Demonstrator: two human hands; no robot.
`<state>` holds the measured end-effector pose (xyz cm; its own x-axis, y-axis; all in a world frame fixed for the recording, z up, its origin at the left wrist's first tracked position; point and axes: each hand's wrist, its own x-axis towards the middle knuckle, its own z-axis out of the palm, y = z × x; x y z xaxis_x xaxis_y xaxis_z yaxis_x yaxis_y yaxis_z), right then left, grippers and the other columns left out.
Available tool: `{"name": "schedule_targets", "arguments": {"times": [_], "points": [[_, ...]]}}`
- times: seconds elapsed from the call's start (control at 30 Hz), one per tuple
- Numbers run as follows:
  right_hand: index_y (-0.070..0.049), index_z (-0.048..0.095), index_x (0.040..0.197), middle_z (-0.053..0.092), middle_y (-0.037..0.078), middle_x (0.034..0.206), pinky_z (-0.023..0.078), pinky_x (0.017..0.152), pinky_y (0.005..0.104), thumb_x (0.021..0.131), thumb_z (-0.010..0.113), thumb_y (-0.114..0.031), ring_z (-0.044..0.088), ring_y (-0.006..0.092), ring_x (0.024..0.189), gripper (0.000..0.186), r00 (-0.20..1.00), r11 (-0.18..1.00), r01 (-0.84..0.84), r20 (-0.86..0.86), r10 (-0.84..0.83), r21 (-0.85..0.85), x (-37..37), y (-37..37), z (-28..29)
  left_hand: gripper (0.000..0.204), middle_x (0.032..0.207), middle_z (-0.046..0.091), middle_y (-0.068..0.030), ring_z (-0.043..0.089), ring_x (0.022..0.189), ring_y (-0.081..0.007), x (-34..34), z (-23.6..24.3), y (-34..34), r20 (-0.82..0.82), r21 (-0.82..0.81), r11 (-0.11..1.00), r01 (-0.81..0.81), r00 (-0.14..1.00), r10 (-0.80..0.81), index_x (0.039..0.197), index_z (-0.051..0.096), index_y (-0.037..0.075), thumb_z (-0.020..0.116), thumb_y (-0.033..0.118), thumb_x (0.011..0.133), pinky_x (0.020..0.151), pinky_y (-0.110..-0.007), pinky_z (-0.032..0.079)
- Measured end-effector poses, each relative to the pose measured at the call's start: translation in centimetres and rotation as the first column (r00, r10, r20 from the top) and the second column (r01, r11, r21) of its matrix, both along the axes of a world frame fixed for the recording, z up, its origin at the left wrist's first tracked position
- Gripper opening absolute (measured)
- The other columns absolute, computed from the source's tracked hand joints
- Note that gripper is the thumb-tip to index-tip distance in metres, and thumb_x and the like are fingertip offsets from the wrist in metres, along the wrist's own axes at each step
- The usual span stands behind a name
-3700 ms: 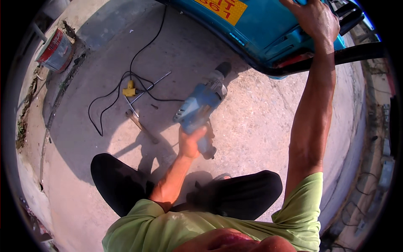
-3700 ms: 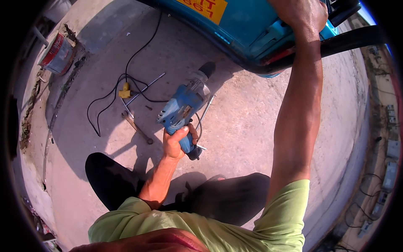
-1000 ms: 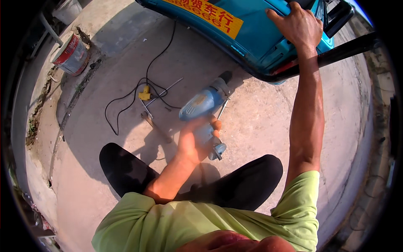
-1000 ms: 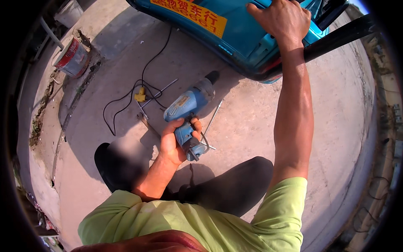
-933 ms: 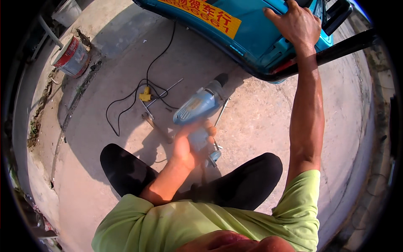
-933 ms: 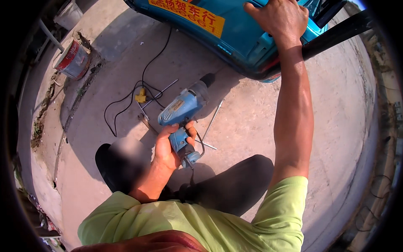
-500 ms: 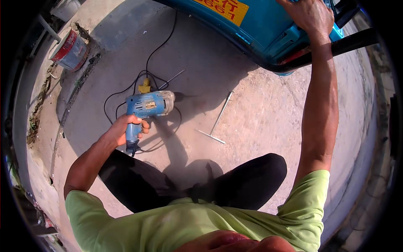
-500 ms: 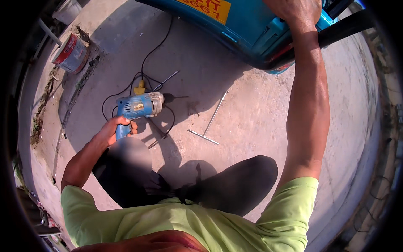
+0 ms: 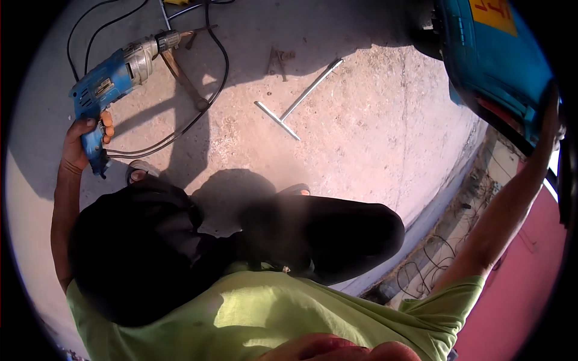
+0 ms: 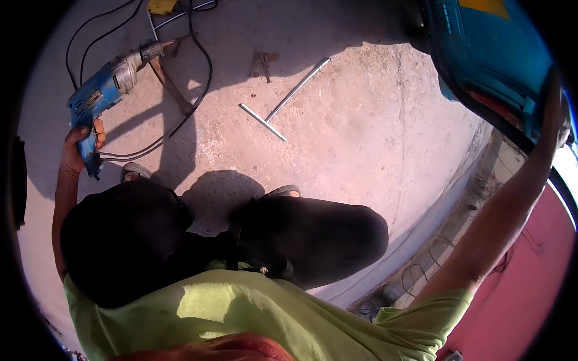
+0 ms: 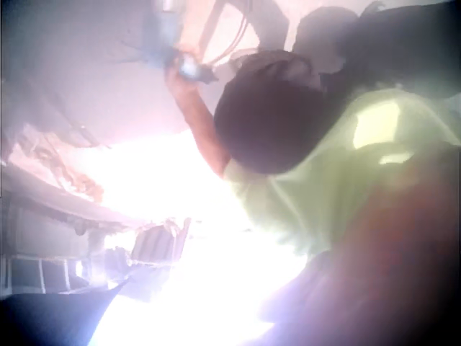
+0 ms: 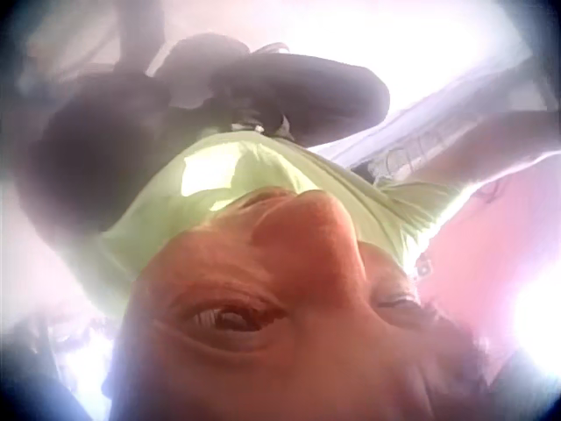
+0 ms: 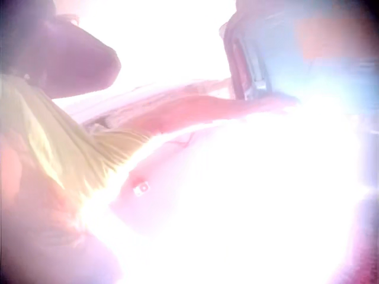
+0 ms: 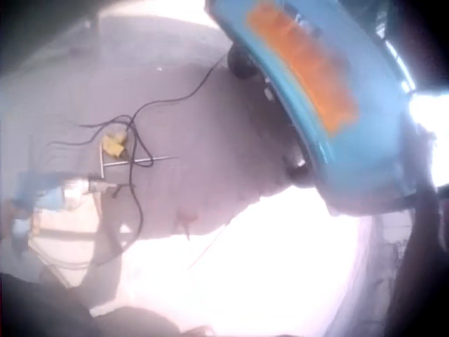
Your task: The person connects an electric drill cord to a power plug, installs a drill bit into the drill chuck, and drills into a vehicle's rear frame.
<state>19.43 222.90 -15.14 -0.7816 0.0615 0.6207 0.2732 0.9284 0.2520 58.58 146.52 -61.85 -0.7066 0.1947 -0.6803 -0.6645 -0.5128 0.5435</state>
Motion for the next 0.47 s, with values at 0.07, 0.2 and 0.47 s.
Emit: {"name": "schedule_targets", "arguments": {"times": [0.07,0.2,0.47], "points": [[-0.018,0.063,0.140,0.065,0.018,0.135,0.041,0.110,0.0511,0.078,0.054,-0.081,0.060,0.0360,0.125,0.089,0.999,0.999,0.048,0.011,-0.048,0.020,-1.4,1.0,-0.5,0.049,0.102,0.071,-0.0133,0.071,0.085,-0.0229,2.3,-2.1,-1.0,0.053,-0.015,1.000,-0.024,0.998,0.025,0.122,0.063,-0.005,0.070,0.028,0.087,0.072,-0.033,0.059],[-0.022,0.060,0.146,0.062,0.016,0.142,0.037,0.113,0.0516,0.076,0.048,-0.091,0.056,0.0364,0.130,0.099,0.993,0.991,0.119,0.018,-0.120,0.053,-2.9,3.2,0.7,0.052,0.106,0.068,-0.0124,0.070,0.093,-0.0226,4.3,-6.3,-1.7,0.028,0.064,0.998,0.008,1.000,-0.010,0.125,0.061,-0.003,0.071,0.031,0.086,0.080,-0.034,0.059],[-0.021,0.060,0.149,0.057,0.019,0.150,0.033,0.115,0.0506,0.074,0.039,-0.099,0.053,0.0365,0.134,0.110,0.978,0.975,0.210,-0.001,-0.211,0.068,-1.1,1.1,1.1,0.060,0.114,0.067,-0.0123,0.068,0.102,-0.0239,5.9,-9.9,-3.7,0.029,0.108,0.993,-0.040,0.999,0.037,0.134,0.056,-0.002,0.070,0.034,0.088,0.088,-0.036,0.057]]}}
